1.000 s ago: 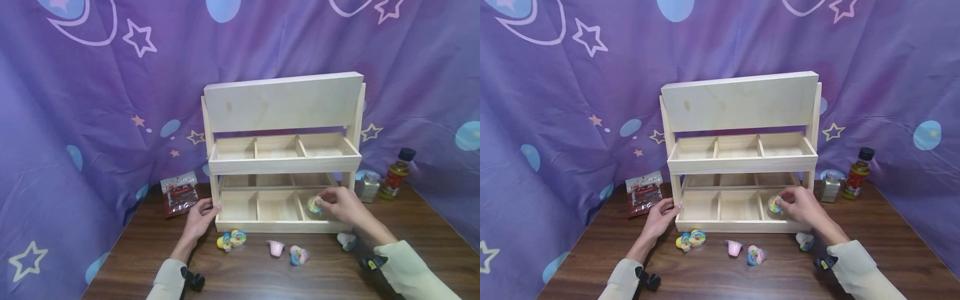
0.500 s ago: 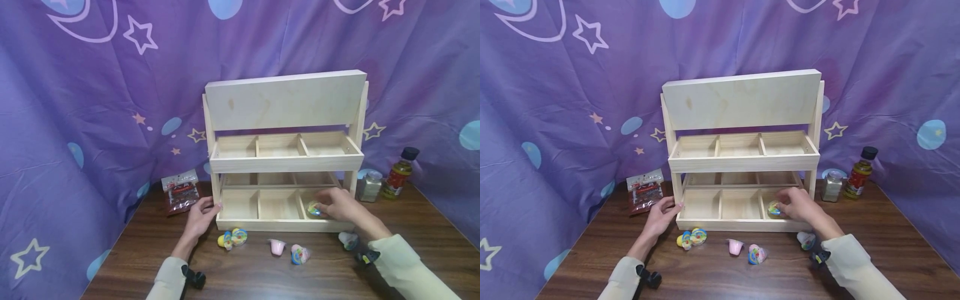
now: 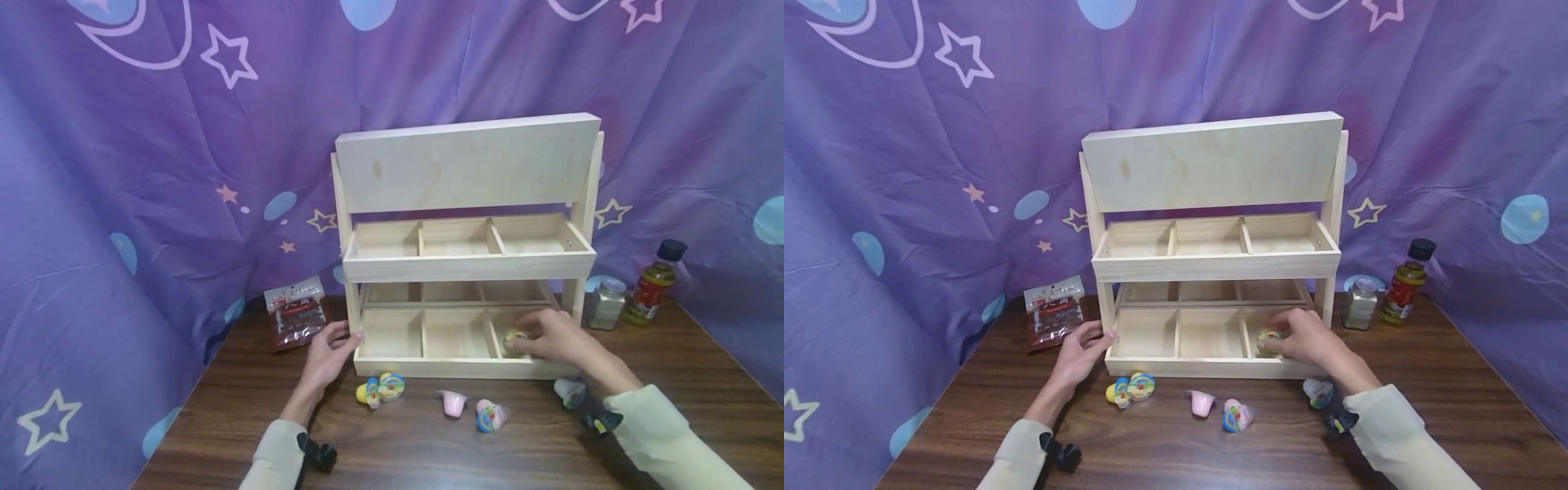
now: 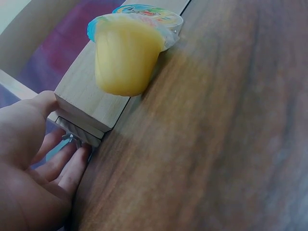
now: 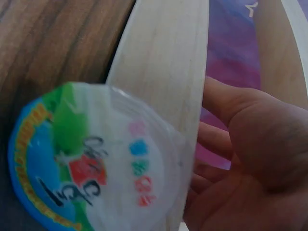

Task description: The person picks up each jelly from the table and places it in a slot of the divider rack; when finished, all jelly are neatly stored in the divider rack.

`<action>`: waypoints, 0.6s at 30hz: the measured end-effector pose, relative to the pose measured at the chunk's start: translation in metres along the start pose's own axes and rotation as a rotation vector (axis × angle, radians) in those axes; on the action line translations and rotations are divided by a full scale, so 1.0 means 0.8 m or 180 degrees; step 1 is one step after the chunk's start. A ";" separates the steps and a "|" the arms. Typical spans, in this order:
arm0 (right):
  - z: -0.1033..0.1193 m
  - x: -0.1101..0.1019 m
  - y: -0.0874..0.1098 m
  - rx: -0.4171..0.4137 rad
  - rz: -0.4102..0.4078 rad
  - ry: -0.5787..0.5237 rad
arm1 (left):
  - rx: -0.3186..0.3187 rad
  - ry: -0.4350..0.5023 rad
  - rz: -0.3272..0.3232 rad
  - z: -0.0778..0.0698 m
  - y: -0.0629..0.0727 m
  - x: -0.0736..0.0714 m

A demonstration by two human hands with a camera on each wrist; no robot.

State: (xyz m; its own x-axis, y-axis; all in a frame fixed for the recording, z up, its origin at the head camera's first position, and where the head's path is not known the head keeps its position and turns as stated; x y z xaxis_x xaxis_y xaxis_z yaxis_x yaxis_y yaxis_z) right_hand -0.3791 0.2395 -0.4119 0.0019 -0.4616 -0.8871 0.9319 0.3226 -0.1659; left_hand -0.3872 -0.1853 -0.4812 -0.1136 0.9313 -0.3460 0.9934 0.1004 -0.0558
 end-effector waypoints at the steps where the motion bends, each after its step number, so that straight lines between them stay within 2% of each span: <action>1: 0.001 0.000 -0.001 -0.0019 -0.0027 0.0011 | -0.0009 0.0007 0.0003 0.001 0.000 0.000; 8: 0.009 -0.001 -0.005 -0.0250 -0.0104 0.0186 | -0.0008 0.0049 0.0015 -0.001 0.000 0.002; 18: 0.011 0.000 -0.009 -0.0267 0.0003 0.0217 | 0.0047 0.0068 -0.0002 -0.003 0.000 0.001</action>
Point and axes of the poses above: each hand's wrist, its own y-axis away from the middle knuckle, its own x-axis out of the palm, z = x × y, the point moved 10 cm from there along -y, towards the middle knuckle, and after that the axes turned 1 degree about -y, right-handed, at the moved point
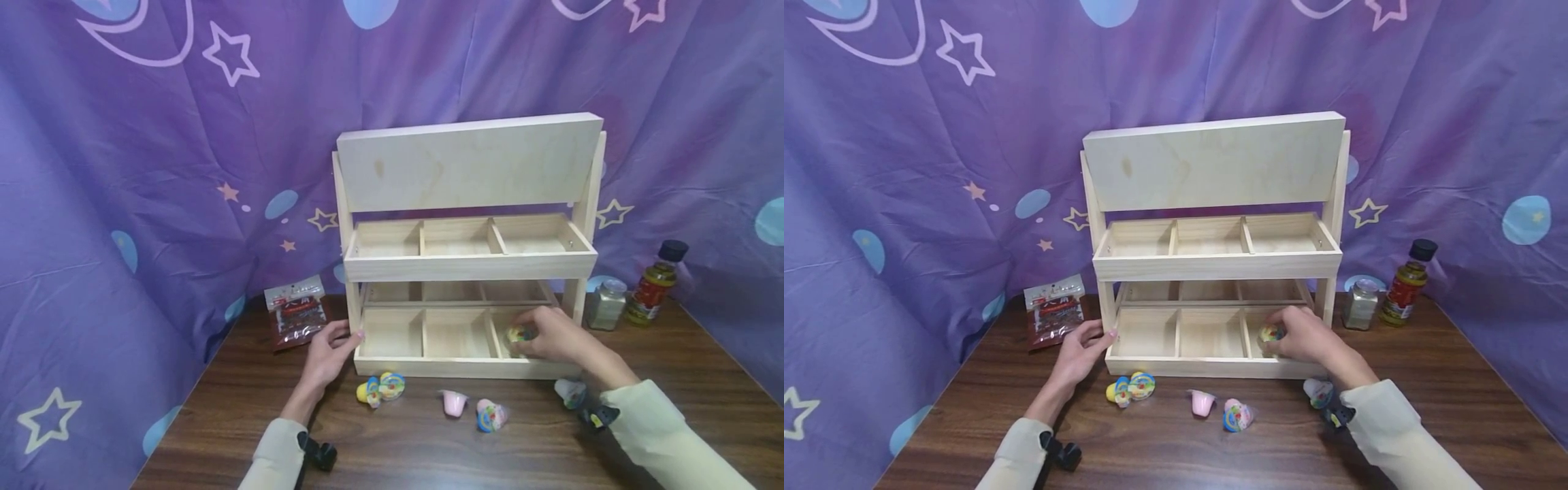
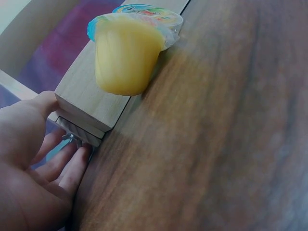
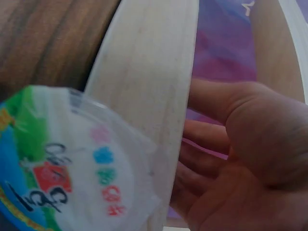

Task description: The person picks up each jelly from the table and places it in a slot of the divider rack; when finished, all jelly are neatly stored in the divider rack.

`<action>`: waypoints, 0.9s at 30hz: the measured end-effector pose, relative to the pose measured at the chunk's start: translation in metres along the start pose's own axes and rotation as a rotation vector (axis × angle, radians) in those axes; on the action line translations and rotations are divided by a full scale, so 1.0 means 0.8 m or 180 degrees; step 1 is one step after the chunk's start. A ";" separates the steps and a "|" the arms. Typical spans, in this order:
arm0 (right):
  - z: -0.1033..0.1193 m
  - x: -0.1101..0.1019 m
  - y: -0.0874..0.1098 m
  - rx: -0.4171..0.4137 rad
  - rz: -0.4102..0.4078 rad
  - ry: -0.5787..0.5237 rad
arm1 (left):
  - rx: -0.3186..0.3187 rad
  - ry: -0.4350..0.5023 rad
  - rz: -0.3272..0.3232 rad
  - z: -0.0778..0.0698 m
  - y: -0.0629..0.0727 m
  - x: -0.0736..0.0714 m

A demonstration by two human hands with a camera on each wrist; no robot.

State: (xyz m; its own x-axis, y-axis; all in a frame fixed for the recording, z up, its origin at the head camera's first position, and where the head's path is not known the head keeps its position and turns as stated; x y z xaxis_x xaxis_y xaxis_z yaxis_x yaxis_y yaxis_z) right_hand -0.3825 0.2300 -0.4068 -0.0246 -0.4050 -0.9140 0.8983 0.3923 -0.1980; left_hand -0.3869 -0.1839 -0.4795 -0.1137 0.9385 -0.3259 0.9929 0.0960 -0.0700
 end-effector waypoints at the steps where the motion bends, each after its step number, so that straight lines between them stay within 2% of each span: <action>1: 0.001 0.000 0.000 0.0007 0.0008 -0.0018 | 0.0014 0.0003 -0.0001 0.000 0.000 0.000; 12: 0.007 0.011 -0.002 -0.0071 0.0215 -0.0136 | 0.0026 0.0012 0.0002 -0.002 0.001 -0.001; 27: 0.010 0.022 -0.004 -0.0305 0.0564 -0.0833 | 0.0057 0.0021 0.0021 -0.004 0.002 0.000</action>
Point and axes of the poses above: each hand's wrist, its own y-axis away from the middle knuckle, its own x-axis out of the palm, z = x × y, the point moved 10 cm from there along -y, towards the middle knuckle, and after that the axes turned 1 degree about -y, right-handed, at the moved point
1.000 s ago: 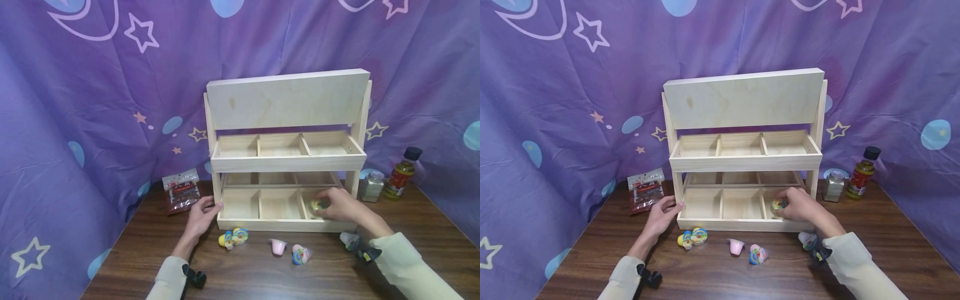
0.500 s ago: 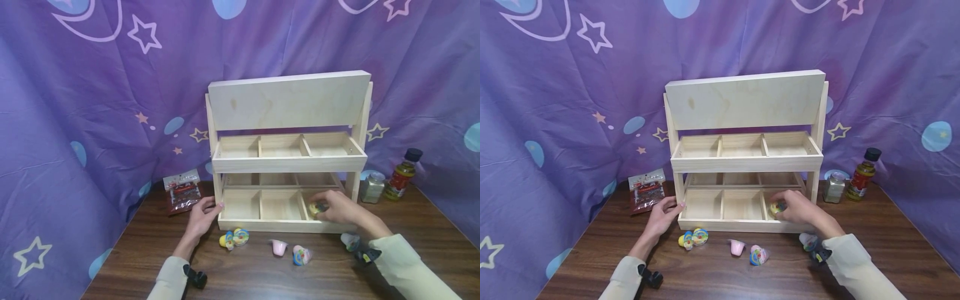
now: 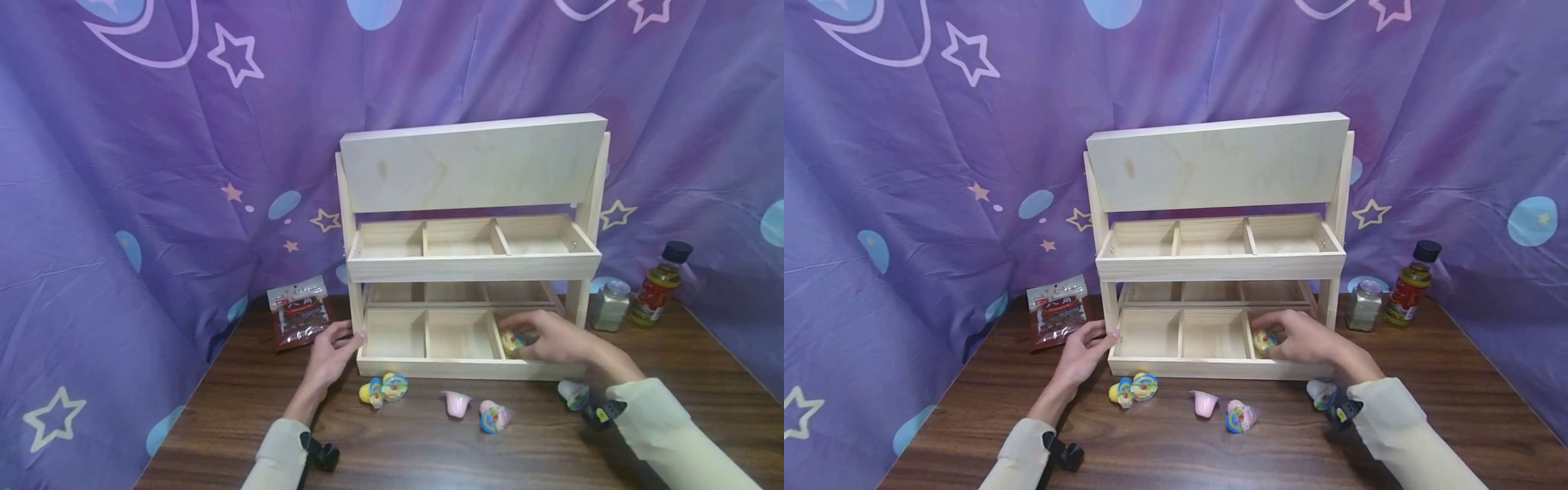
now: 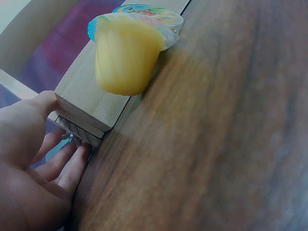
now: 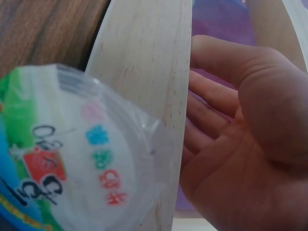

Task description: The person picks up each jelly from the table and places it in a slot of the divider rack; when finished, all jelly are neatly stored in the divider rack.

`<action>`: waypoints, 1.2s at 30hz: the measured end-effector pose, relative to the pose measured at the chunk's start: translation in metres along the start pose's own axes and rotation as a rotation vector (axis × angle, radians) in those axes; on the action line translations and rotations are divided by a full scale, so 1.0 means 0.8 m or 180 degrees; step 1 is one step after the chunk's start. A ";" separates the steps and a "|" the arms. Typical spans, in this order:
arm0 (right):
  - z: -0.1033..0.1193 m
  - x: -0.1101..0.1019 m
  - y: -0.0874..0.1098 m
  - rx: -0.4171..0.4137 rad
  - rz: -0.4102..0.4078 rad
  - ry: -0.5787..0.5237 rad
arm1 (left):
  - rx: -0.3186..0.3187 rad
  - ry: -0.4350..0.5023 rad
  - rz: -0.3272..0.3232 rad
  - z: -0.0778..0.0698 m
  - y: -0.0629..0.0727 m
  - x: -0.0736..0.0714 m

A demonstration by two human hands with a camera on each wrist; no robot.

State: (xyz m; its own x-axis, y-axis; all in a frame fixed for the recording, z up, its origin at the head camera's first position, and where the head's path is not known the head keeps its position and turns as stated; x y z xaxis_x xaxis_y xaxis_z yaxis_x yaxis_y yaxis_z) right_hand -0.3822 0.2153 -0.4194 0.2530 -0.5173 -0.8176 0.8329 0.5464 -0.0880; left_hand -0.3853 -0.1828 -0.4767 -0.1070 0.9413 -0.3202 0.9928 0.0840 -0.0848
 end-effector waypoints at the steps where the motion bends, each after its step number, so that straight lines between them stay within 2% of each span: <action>1: -0.001 0.000 0.000 -0.0009 0.0006 -0.0032 | -0.0007 -0.0004 0.0001 0.000 0.000 0.000; 11: -0.001 -0.002 0.002 -0.0063 -0.0094 -0.0024 | -0.0047 -0.0027 -0.0008 0.003 0.001 -0.001; 16: 0.004 -0.010 0.012 -0.0153 -0.0247 0.0253 | -0.0050 -0.0018 -0.0018 0.004 0.002 0.001; 20: 0.014 -0.029 0.038 -0.0208 -0.0508 0.0348 | -0.0017 -0.0001 0.0019 0.004 0.002 0.004; 25: 0.035 -0.054 0.074 -0.0464 -0.1032 0.0439 | -0.0008 -0.0034 0.0000 0.000 0.001 0.003; 28: 0.043 -0.061 0.088 -0.0571 -0.1265 0.0450 | -0.0025 -0.0033 0.0001 0.000 0.001 0.002; 32: 0.039 -0.057 0.097 -0.0489 -0.1283 0.0430 | -0.0036 -0.0038 -0.0021 0.002 0.001 -0.001; 36: 0.026 -0.048 0.105 -0.0281 -0.1095 0.0504 | -0.0003 -0.0025 0.0001 0.001 0.000 0.001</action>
Point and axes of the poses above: each hand's wrist, its own y-axis away from the middle knuckle, its own x-axis out of the palm, z = x × y, the point moved 10 cm from there along -y, towards the middle knuckle, and after that the axes turned 1 degree about -y, right-handed, at the moved point
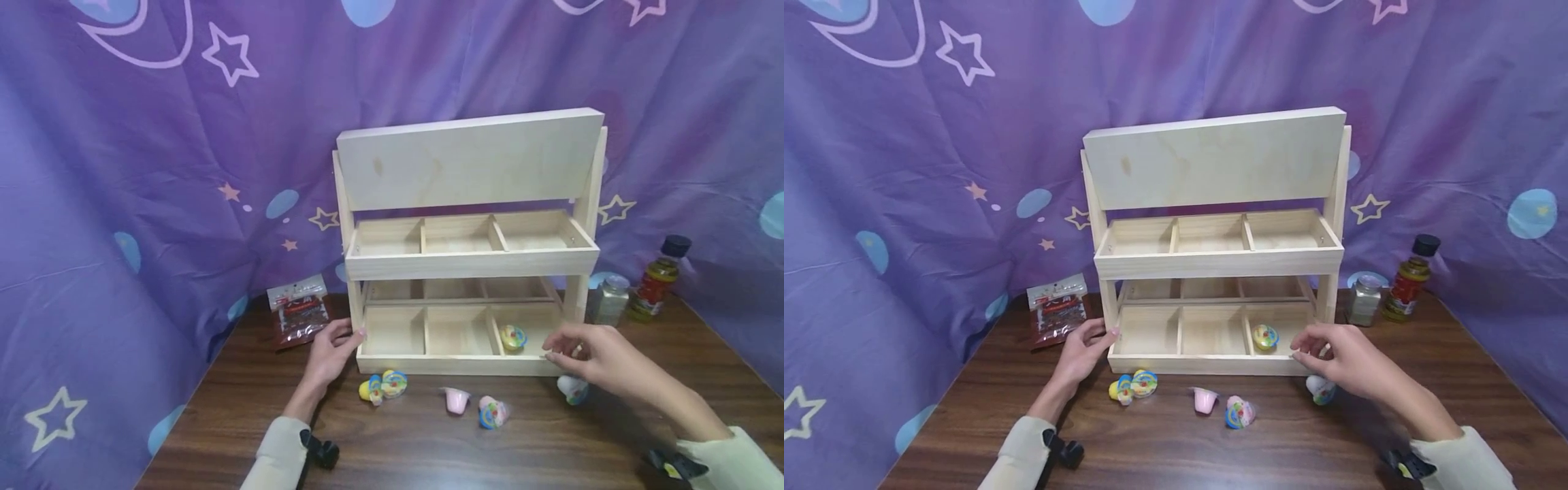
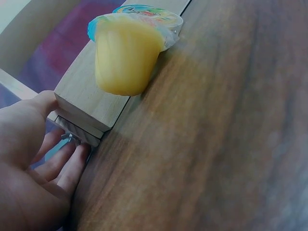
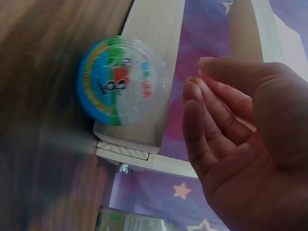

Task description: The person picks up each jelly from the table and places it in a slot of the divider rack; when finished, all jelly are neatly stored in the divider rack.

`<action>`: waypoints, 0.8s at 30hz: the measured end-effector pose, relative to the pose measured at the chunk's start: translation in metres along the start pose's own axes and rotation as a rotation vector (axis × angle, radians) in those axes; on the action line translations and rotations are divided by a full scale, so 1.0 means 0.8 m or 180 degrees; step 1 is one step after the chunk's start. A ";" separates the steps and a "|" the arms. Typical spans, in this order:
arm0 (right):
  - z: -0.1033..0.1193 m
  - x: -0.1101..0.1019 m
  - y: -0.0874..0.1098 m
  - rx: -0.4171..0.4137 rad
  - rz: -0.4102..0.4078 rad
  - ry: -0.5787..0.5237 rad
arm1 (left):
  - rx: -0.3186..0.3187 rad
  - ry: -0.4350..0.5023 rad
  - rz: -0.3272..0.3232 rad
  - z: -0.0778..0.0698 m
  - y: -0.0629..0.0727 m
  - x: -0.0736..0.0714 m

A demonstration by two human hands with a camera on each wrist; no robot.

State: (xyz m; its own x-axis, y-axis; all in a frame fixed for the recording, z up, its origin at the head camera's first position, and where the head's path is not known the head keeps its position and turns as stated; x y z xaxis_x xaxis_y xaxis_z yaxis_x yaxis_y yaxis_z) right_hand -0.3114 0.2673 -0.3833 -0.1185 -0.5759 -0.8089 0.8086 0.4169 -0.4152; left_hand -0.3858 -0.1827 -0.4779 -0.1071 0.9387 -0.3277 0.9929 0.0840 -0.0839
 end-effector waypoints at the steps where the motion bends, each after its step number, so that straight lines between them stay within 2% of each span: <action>1: -0.002 0.002 0.002 0.0044 0.0041 0.0014 | -0.0003 0.0007 0.0006 0.001 -0.001 0.000; 5: -0.008 0.004 0.013 0.0108 0.0125 0.0113 | 0.0002 0.0018 0.0015 0.004 -0.002 0.000; 13: -0.010 -0.005 0.032 -0.0029 -0.0110 0.0319 | 0.0020 0.0022 0.0009 0.001 -0.004 0.000; 17: -0.013 -0.014 0.038 0.0148 -0.0161 0.0584 | 0.0019 0.0025 0.0010 0.001 -0.005 0.000; 24: -0.022 -0.007 0.041 0.0589 0.0170 0.0729 | 0.0057 0.0060 -0.0011 0.001 -0.005 -0.001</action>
State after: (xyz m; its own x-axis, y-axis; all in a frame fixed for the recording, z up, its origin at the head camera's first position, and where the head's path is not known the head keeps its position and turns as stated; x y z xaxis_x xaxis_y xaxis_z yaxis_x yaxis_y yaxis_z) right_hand -0.2947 0.2962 -0.3999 -0.1830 -0.3741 -0.9092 0.9060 0.2948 -0.3037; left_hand -0.3900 -0.1838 -0.4782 -0.1094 0.9445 -0.3097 0.9915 0.0815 -0.1019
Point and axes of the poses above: each hand's wrist, its own y-axis away from the middle knuckle, its own x-axis out of the palm, z = x × y, the point moved 10 cm from there along -y, towards the middle knuckle, and after that the axes turned 1 degree about -y, right-handed, at the moved point
